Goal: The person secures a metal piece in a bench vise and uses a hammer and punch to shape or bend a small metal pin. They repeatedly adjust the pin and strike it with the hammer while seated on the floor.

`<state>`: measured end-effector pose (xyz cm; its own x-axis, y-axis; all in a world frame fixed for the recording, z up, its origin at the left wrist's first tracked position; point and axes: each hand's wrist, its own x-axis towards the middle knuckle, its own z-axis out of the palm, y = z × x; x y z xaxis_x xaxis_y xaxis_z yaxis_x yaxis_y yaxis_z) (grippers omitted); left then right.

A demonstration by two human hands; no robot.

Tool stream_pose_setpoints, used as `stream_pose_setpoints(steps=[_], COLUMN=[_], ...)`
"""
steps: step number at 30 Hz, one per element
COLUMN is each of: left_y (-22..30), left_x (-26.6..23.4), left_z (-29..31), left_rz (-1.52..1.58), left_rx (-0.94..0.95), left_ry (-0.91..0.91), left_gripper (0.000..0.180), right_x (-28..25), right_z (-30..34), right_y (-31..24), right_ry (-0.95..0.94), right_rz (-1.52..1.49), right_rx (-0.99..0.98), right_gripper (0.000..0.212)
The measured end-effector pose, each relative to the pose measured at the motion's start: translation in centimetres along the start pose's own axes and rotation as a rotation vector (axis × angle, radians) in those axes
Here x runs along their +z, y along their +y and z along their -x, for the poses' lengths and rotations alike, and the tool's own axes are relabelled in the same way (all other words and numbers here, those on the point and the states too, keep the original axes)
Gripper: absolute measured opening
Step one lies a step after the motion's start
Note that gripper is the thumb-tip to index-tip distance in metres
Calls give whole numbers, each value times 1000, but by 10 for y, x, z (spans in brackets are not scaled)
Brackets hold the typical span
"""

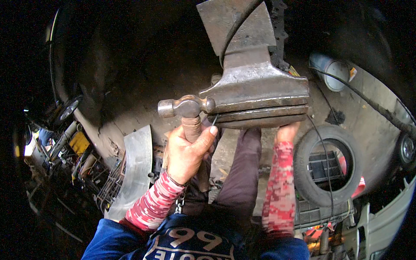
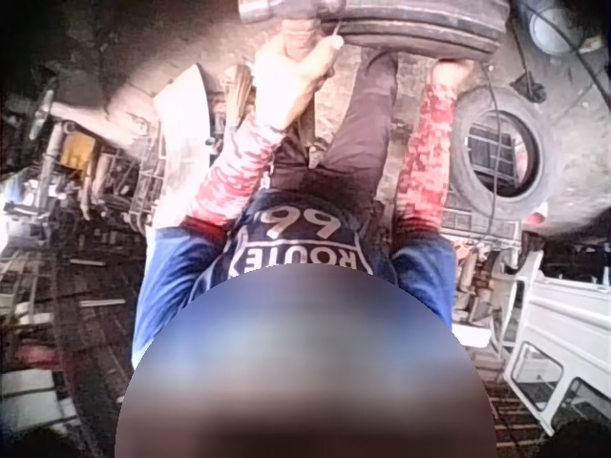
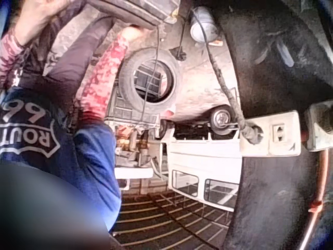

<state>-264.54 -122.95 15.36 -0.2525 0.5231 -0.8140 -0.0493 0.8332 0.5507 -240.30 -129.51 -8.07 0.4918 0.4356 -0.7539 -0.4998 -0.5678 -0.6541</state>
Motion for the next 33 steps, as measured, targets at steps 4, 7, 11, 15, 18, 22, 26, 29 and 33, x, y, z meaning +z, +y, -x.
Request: stream_pose_setpoints(steps=[4,7,11,15,18,22,26,29,33], left_y=[4,7,8,6,6,6,5,7,23], left_x=[-2,-2,-1,2,3,3,0,-9,-35], left_z=[-7,-8,-7,-7,-7,-5,-4,-5,-2], left_rz=[-52,-85,-43,-18,-64,-15,-15,-92,-2], left_rx=[21,11,-24,2,-43,-16,-59,186,-32], left_ry=[-6,-20,-35,-26,-8,-4,-55,-17,-40], left_gripper=[20,17,17,19,20,21,22,32,33], right_x=[-27,-38,-18,12,28,43,64,71,68], right_z=[-36,-28,10,65,98,119,122,121,121], right_y=[80,115,124,105,84,64,61,58,53], right_ry=[76,19,-53,-202,-284,-313,-216,-190,-220], right_rz=[-217,-289,-278,-304,-229,-97,-209,-310,-269], right_rx=[232,401,623,682,632,616,569,614,657], right_gripper=[50,52,56,58,54,49,45,45,44])
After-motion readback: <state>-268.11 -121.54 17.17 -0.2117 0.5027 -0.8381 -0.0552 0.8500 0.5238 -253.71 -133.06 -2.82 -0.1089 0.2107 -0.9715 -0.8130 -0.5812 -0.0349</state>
